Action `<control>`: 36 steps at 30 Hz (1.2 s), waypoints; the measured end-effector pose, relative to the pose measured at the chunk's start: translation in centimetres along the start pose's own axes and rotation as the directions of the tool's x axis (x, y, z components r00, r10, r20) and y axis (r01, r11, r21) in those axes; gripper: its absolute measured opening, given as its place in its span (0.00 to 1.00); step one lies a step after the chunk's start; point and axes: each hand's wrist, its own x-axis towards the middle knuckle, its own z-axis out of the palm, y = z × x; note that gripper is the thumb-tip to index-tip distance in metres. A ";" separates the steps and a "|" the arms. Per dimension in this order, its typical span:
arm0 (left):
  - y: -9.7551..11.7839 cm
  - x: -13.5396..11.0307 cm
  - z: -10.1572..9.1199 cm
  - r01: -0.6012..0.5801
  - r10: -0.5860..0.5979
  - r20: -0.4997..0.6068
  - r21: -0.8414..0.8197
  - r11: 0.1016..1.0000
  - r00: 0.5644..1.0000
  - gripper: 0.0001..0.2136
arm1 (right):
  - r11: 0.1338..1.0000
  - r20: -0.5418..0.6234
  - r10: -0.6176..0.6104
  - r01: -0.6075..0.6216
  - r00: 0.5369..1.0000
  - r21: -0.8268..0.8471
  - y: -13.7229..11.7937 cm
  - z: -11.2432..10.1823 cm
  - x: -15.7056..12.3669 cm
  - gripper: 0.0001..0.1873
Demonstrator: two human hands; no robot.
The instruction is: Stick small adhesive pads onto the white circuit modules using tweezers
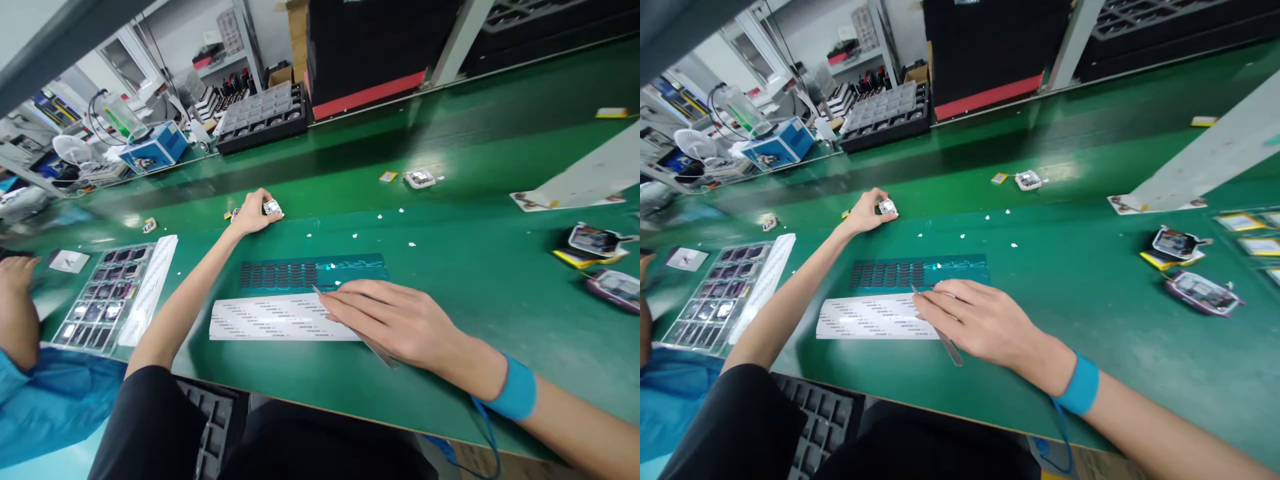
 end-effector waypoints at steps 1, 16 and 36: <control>0.4 -0.3 -0.4 0.008 -0.008 -0.006 -0.010 1.000 1.000 0.10 | 1.000 -0.007 0.009 -0.009 1.000 0.001 0.0 0.1 0.0 0.09; 12.6 -17.6 -1.2 0.211 0.060 0.299 -0.789 0.578 0.952 0.08 | 0.915 -0.076 0.324 -0.291 0.943 0.278 -1.6 -1.0 0.2 0.05; 12.0 -18.5 -0.3 0.225 0.005 0.262 -0.841 0.491 0.965 0.10 | 0.922 0.075 0.343 -0.351 0.936 0.162 -2.2 0.4 -0.7 0.14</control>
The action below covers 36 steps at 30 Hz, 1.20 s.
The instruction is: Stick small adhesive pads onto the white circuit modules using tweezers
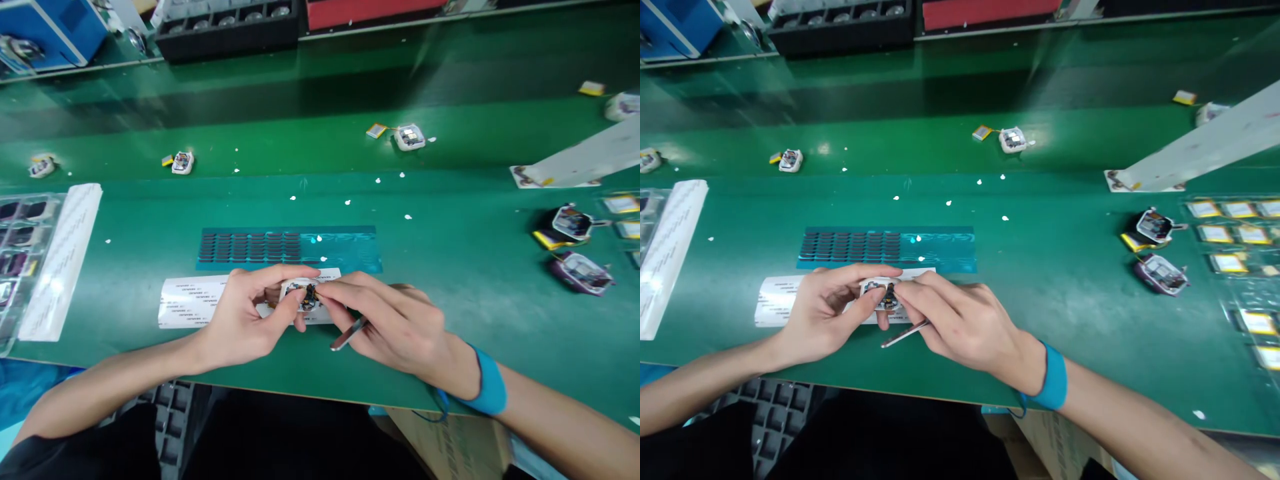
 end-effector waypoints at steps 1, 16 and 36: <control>0.0 -0.1 0.1 -0.007 0.007 -0.006 0.017 1.000 1.000 0.10 | 1.000 0.012 -0.010 0.011 1.000 -0.013 0.0 -0.1 0.0 0.14; 0.1 0.0 0.3 0.035 -0.036 -0.029 -0.033 0.999 0.999 0.04 | 0.990 0.044 0.083 -0.087 0.996 0.108 0.6 -0.2 0.7 0.05; -0.1 0.3 0.5 0.182 -0.173 0.063 -0.190 0.965 0.983 0.06 | 0.947 0.040 0.164 -0.146 0.986 -0.285 2.8 -1.0 0.6 0.26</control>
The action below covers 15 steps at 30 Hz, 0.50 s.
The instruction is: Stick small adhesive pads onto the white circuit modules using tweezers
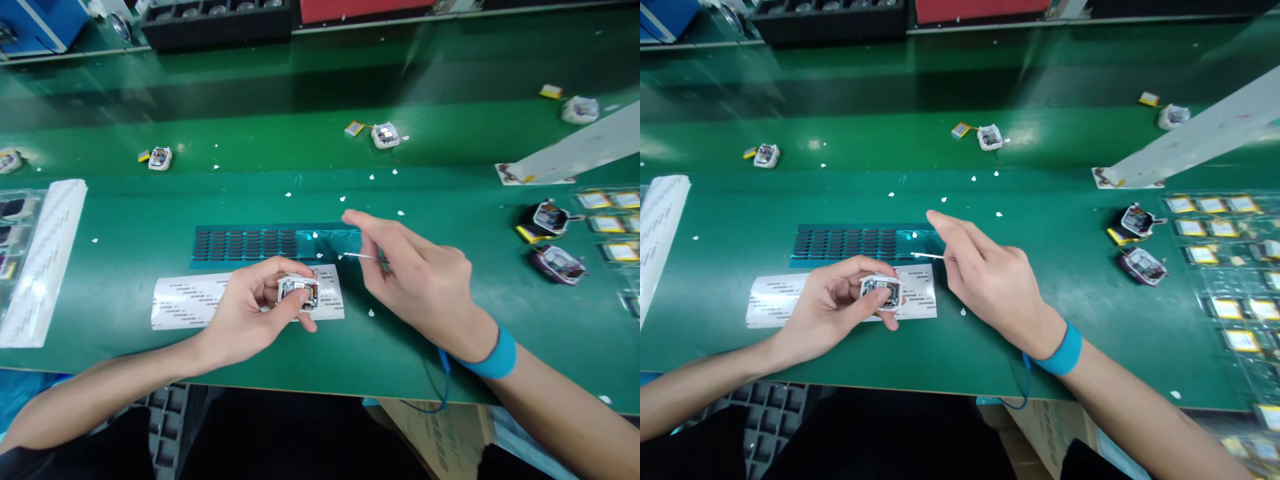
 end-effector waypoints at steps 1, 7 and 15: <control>0.0 0.0 0.0 0.000 0.000 -0.004 -0.016 1.000 1.000 0.06 | 1.000 -0.003 -0.006 0.006 1.000 0.000 0.1 0.0 0.1 0.26; -0.1 0.1 -0.2 0.010 -0.008 0.016 -0.100 0.995 1.000 0.03 | 0.933 0.098 -0.354 0.345 0.930 0.100 -0.3 -1.3 0.1 0.17; -0.1 -0.1 0.1 0.029 -0.029 -0.005 -0.073 0.997 1.000 0.05 | 0.920 0.071 -0.346 0.323 0.936 0.221 -0.5 -0.9 -0.2 0.14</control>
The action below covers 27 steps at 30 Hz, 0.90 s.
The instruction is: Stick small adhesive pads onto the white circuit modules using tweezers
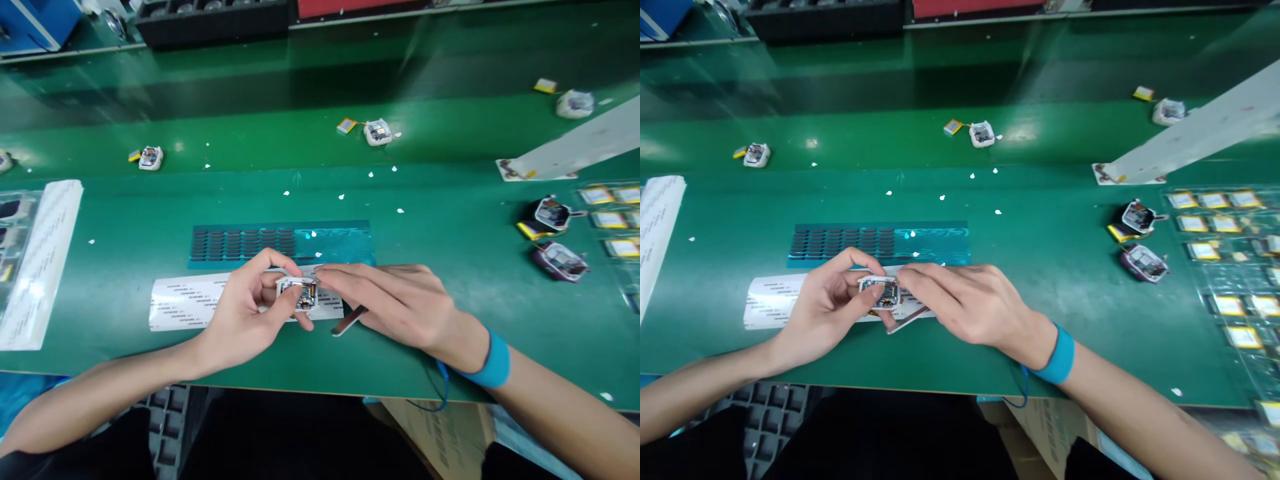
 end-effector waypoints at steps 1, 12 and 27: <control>-0.1 0.0 0.0 -0.003 0.003 -0.002 0.004 1.000 1.000 0.05 | 1.000 -0.024 0.008 -0.008 1.000 0.014 -0.1 0.3 -0.2 0.15; -1.6 -0.8 0.4 -0.254 0.278 -0.064 0.252 0.934 0.959 0.05 | 0.988 -0.024 -0.069 0.065 0.997 -0.140 -2.2 0.6 -0.3 0.19; -1.5 -0.9 0.0 -0.378 0.381 0.071 0.375 0.846 0.922 0.07 | 0.666 0.126 0.507 -0.480 0.853 0.571 -2.2 0.2 1.6 0.05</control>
